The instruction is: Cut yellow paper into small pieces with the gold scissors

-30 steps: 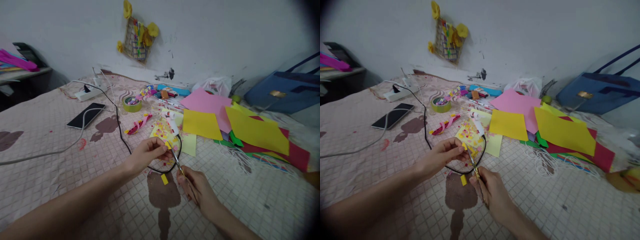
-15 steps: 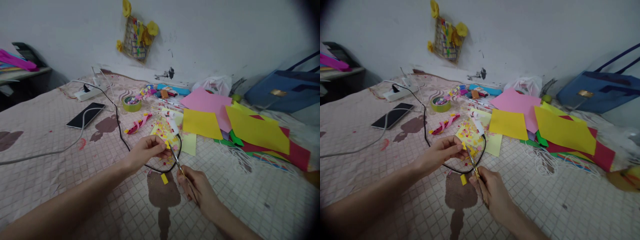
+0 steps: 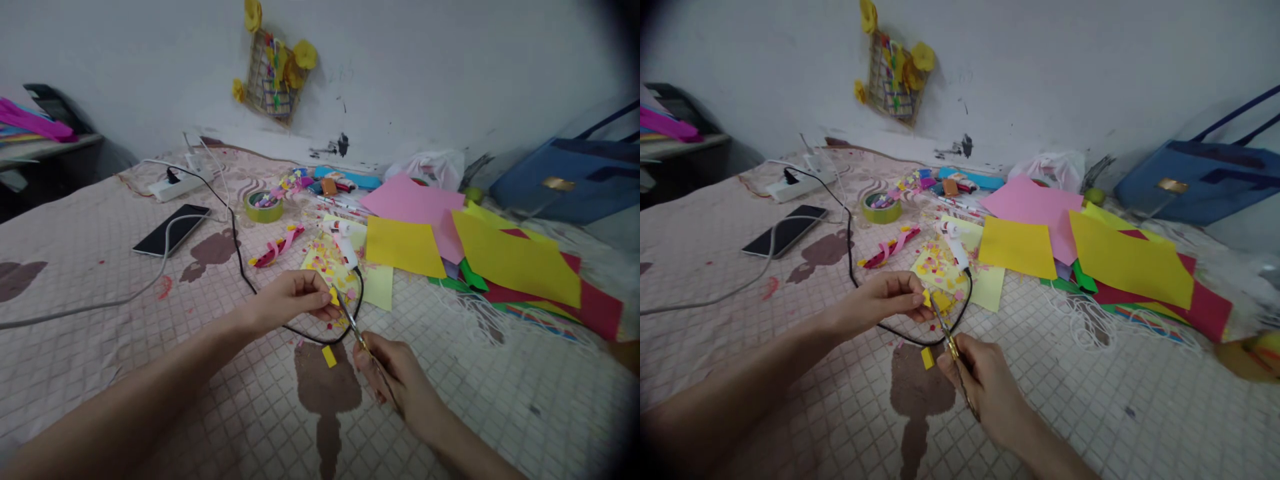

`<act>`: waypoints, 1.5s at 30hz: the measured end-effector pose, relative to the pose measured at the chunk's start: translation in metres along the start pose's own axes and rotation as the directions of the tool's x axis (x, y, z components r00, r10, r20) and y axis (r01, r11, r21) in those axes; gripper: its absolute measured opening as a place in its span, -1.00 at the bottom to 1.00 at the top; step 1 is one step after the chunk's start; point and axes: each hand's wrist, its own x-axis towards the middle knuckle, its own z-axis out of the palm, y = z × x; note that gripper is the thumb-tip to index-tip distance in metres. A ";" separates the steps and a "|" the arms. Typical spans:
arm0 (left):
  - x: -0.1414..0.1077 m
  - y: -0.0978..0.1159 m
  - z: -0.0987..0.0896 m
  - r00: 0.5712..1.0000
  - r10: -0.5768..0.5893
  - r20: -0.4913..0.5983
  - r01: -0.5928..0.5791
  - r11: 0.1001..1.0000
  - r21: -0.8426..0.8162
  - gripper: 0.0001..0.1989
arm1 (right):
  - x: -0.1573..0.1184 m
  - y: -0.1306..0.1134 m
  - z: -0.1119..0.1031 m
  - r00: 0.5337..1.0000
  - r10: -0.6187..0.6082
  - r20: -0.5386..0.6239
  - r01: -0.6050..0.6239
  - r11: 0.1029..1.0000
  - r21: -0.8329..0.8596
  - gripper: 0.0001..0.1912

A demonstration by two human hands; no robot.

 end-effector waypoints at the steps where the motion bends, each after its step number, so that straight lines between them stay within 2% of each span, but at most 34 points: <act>1: 0.000 0.000 0.000 1.000 0.000 -0.002 0.000 1.000 0.000 -0.84 | 0.000 -0.001 0.000 1.000 -0.001 -0.002 0.001 1.000 0.000 -0.65; 15: 0.001 0.001 -0.003 1.000 -0.003 -0.028 0.004 1.000 0.013 -0.84 | 0.001 -0.005 -0.003 0.999 0.031 0.013 -0.030 0.999 -0.042 -0.66; 24: 0.002 0.002 -0.008 0.999 -0.022 -0.036 0.022 1.000 -0.012 -0.85 | 0.000 -0.005 -0.004 1.000 0.004 0.002 -0.004 0.999 -0.055 -0.63; 27: 0.001 0.003 -0.010 0.999 -0.035 0.013 0.035 0.999 -0.028 -0.86 | 0.000 -0.003 -0.004 0.998 0.056 0.013 -0.056 0.998 -0.002 -0.60; 30: 0.001 0.003 -0.013 0.996 -0.058 0.064 0.061 0.997 -0.044 -0.88 | -0.001 -0.002 -0.005 0.988 0.121 0.101 -0.135 0.981 0.140 -0.57; 34: 0.001 0.002 -0.015 0.991 -0.078 0.107 0.086 0.994 -0.064 -0.89 | -0.003 -0.003 -0.009 0.974 0.098 0.204 -0.147 0.959 0.242 -0.56; 40: 0.001 0.002 -0.015 0.986 -0.104 0.128 0.112 0.992 -0.062 -0.89 | -0.001 -0.006 -0.009 0.973 0.104 0.206 -0.156 0.955 0.253 -0.50; 45: 0.002 0.000 -0.013 0.990 -0.077 0.118 0.088 0.992 -0.086 -0.88 | -0.002 -0.013 -0.008 0.978 0.140 0.157 -0.170 0.966 0.197 -0.48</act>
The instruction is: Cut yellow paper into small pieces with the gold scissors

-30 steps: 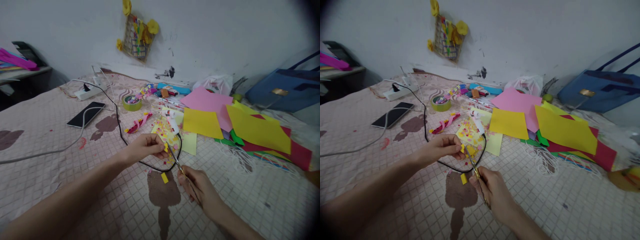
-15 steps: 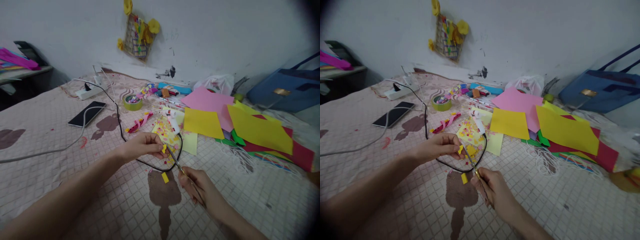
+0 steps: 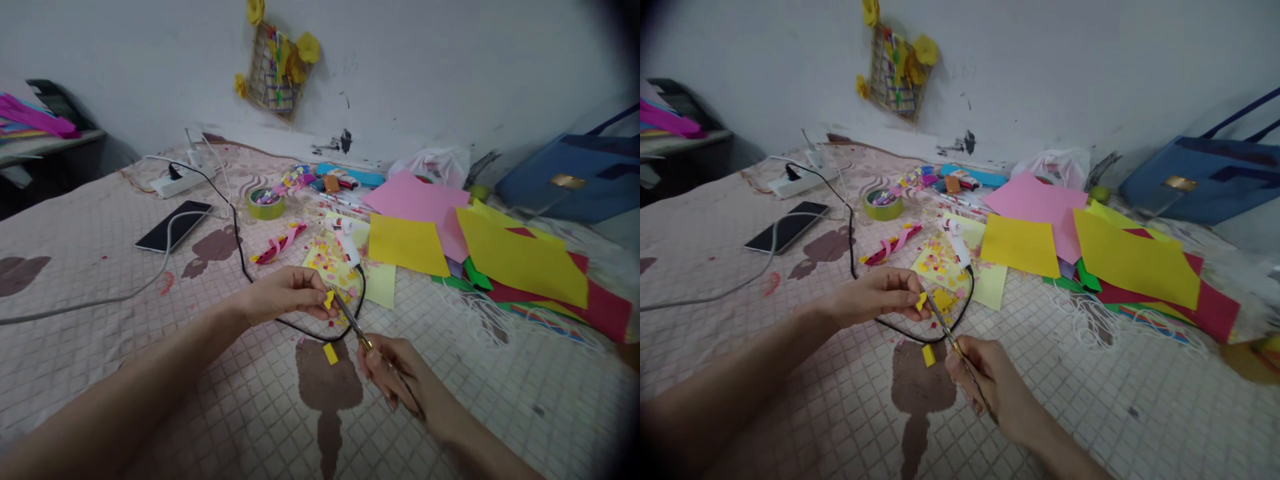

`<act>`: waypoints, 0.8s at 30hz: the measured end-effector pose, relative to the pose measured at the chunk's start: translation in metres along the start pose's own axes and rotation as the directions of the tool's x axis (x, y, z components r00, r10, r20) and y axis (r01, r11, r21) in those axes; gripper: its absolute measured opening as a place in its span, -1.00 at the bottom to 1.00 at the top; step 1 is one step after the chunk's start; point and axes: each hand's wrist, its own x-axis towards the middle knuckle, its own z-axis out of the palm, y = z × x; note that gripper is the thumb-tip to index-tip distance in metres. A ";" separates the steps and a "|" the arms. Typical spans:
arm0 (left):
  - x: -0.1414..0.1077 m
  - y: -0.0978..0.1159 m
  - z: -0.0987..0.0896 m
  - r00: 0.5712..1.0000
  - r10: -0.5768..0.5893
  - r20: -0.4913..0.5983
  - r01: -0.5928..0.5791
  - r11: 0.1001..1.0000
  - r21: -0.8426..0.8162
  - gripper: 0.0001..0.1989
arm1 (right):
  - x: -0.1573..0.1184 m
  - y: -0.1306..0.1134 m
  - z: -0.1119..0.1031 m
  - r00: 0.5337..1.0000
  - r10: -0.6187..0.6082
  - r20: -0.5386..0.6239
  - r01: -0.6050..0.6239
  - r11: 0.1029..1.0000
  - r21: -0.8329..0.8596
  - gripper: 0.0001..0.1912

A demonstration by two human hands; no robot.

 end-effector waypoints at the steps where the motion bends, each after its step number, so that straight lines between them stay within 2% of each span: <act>1: 0.000 -0.001 0.001 1.000 0.005 -0.007 -0.005 1.000 -0.007 -0.88 | 0.000 0.000 0.000 1.000 0.000 -0.007 0.000 1.000 -0.005 -0.48; 6: 0.002 -0.005 0.005 0.999 0.023 -0.049 -0.026 0.998 -0.056 -0.86 | -0.001 0.001 0.001 0.999 0.002 -0.035 -0.002 1.000 -0.005 -0.50; 14: 0.001 -0.004 0.012 0.995 0.034 -0.090 -0.041 0.996 -0.075 -0.86 | 0.001 0.005 -0.001 0.996 -0.051 -0.069 0.042 0.992 -0.121 -0.51; 24: 0.001 -0.004 0.006 0.998 0.036 -0.046 -0.038 0.998 -0.045 -0.87 | 0.003 0.008 -0.001 0.995 -0.064 -0.081 0.051 0.986 -0.161 -0.53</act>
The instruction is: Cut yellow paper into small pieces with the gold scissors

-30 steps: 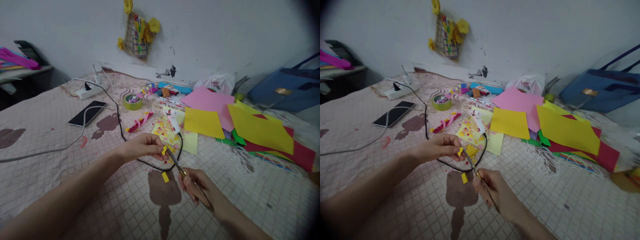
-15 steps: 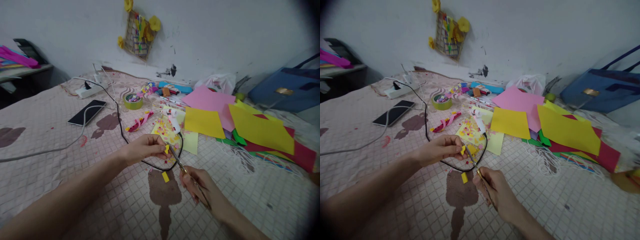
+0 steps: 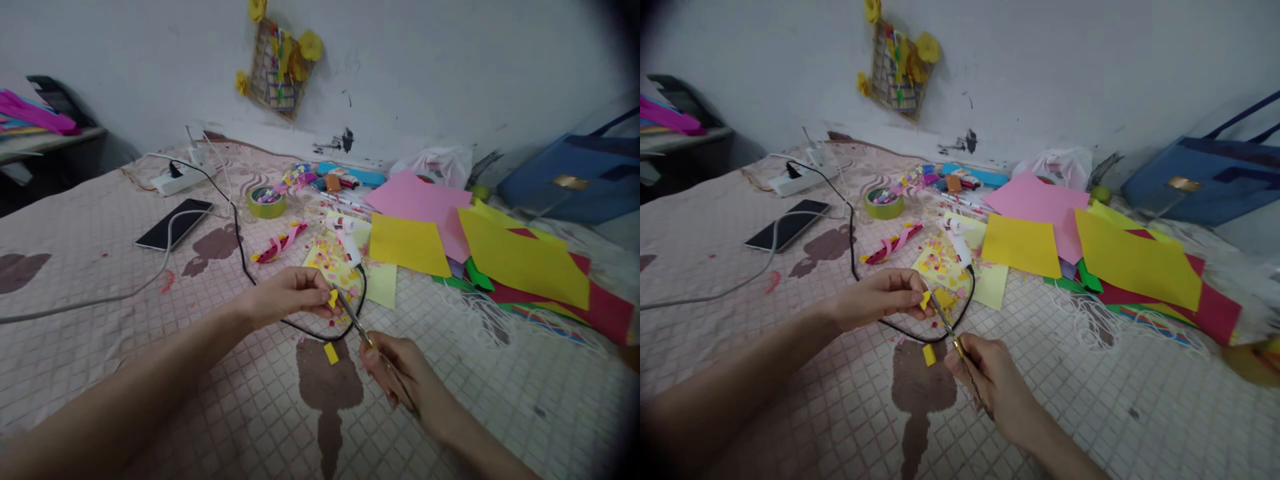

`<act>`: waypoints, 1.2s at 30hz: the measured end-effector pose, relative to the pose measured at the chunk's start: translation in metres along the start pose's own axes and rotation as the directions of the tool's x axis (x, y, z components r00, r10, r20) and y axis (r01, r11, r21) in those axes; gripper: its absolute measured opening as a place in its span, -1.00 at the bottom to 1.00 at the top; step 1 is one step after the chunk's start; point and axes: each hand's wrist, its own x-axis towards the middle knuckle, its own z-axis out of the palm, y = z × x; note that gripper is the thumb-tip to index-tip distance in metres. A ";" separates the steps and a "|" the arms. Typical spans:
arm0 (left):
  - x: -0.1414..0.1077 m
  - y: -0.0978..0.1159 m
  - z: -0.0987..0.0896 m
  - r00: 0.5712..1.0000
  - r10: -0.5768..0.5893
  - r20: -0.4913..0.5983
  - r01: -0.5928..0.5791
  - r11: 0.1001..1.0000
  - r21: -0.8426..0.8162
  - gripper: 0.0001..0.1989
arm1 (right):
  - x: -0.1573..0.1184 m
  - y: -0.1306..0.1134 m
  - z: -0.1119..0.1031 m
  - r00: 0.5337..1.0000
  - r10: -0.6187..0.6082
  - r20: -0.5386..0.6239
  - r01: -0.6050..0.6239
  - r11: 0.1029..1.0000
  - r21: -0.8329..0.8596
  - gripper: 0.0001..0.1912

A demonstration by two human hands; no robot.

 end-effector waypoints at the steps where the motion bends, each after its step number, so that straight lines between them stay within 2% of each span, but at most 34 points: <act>1: 0.000 0.000 -0.001 1.000 0.000 0.005 0.000 1.000 0.008 -0.88 | 0.000 0.000 0.000 1.000 0.001 0.003 -0.001 1.000 0.003 -0.54; 12: -0.003 0.009 -0.010 0.991 -0.056 0.120 0.045 0.995 0.091 -0.90 | -0.003 0.003 -0.001 0.998 -0.017 0.066 0.017 1.000 0.007 -0.58; 19: -0.003 0.010 -0.021 0.968 -0.080 0.237 0.053 0.991 0.120 -0.89 | -0.004 -0.002 -0.006 0.988 -0.071 0.133 0.083 0.993 -0.084 -0.61; 26: -0.003 0.011 -0.026 0.941 -0.113 0.319 0.075 0.989 0.129 -0.87 | -0.002 -0.006 -0.011 0.975 -0.127 0.183 0.155 0.977 -0.144 -0.55; 32: -0.004 0.011 -0.027 0.932 -0.100 0.349 0.054 0.989 0.139 -0.87 | -0.004 -0.008 -0.010 0.961 -0.015 0.276 -0.012 0.995 0.096 -0.49; 36: -0.004 0.009 -0.028 0.924 -0.102 0.369 0.060 0.990 0.124 -0.85 | -0.005 -0.009 -0.012 0.949 -0.017 0.314 -0.022 0.992 0.121 -0.48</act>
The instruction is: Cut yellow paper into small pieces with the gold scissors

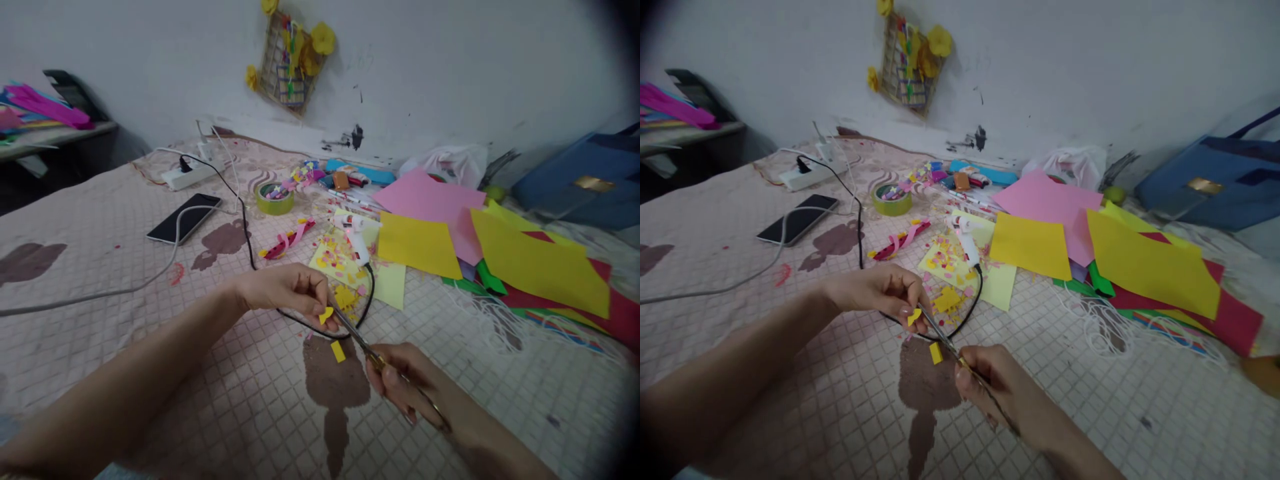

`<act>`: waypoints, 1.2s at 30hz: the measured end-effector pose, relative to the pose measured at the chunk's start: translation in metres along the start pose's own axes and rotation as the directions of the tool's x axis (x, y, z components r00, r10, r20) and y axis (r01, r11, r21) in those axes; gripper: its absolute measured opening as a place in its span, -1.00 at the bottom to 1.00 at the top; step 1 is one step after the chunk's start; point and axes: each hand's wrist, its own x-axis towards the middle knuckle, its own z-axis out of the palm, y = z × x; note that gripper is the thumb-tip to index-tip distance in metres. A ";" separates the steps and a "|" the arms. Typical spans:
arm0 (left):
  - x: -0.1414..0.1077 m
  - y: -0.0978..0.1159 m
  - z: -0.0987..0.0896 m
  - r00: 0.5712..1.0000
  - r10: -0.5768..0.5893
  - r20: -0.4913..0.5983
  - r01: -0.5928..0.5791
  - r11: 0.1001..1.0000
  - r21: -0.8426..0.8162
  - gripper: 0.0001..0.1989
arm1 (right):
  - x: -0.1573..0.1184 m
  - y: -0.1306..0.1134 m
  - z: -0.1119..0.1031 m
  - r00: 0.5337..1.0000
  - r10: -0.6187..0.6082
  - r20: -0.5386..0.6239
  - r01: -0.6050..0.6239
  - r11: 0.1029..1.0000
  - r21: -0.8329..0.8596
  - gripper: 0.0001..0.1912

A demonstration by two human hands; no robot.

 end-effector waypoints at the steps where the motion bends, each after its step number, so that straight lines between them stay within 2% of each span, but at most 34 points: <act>1: 0.000 -0.001 0.000 1.000 -0.001 0.003 0.001 1.000 -0.005 -0.85 | 0.000 0.000 -0.001 1.000 0.002 -0.004 -0.002 1.000 -0.003 -0.48; 10: 0.002 -0.003 -0.001 1.000 0.000 0.028 0.002 0.999 -0.045 -0.86 | 0.001 0.004 -0.003 1.000 -0.026 -0.008 0.026 1.000 -0.002 -0.46; 16: 0.002 -0.003 0.000 1.000 -0.013 -0.001 0.013 0.998 -0.062 -0.85 | 0.001 0.007 -0.003 1.000 -0.027 -0.006 0.027 1.000 0.000 -0.48; 24: 0.001 -0.002 0.000 1.000 0.005 0.009 -0.005 1.000 -0.029 -0.84 | 0.001 0.003 -0.002 1.000 -0.007 -0.021 0.006 0.998 -0.067 -0.46; 30: 0.001 -0.001 0.001 1.000 0.005 -0.003 -0.005 1.000 -0.028 -0.84 | 0.001 0.000 -0.003 1.000 0.013 -0.019 -0.014 0.999 -0.051 -0.48; 36: 0.001 0.000 0.002 1.000 -0.007 -0.010 0.006 1.000 -0.026 -0.83 | 0.000 0.003 -0.002 0.999 -0.010 -0.034 0.008 0.996 -0.084 -0.47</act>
